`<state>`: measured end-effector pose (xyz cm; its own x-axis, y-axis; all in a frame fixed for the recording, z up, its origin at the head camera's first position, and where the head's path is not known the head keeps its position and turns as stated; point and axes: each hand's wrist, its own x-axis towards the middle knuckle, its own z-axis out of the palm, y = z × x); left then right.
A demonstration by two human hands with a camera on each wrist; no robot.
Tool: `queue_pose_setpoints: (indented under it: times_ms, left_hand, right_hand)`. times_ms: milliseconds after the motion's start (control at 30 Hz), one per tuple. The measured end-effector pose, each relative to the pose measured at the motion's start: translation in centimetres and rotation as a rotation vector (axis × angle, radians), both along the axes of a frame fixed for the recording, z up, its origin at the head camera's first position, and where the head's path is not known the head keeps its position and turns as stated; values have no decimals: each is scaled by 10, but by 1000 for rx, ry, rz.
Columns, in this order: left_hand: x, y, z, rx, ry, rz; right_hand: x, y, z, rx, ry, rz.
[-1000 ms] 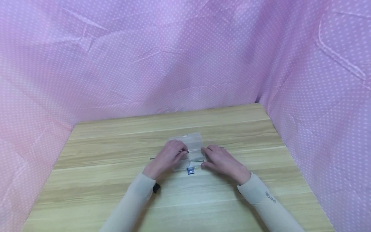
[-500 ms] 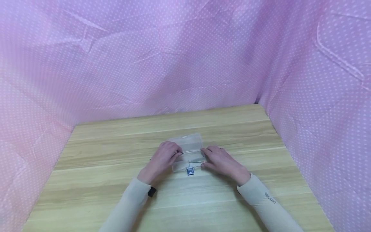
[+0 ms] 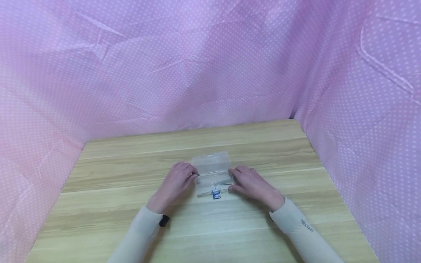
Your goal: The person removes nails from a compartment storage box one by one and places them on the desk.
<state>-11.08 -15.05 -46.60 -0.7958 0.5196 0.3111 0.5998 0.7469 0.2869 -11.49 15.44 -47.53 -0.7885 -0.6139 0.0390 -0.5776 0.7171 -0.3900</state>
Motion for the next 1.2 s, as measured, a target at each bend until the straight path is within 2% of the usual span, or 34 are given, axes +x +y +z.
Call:
queue_pose_setpoints:
  times_ms: [300,733,1200]
  left_hand:
    - [10,-15,-1,-2,-17,48]
    - [18,-38,-4,-9,-1,74]
    - [21,-43,-9,-61,-26,114]
  right_hand:
    - [0,0,0,6,2,1]
    - [0,0,1,-1,6,6]
    - [0,0,0,6,10,7]
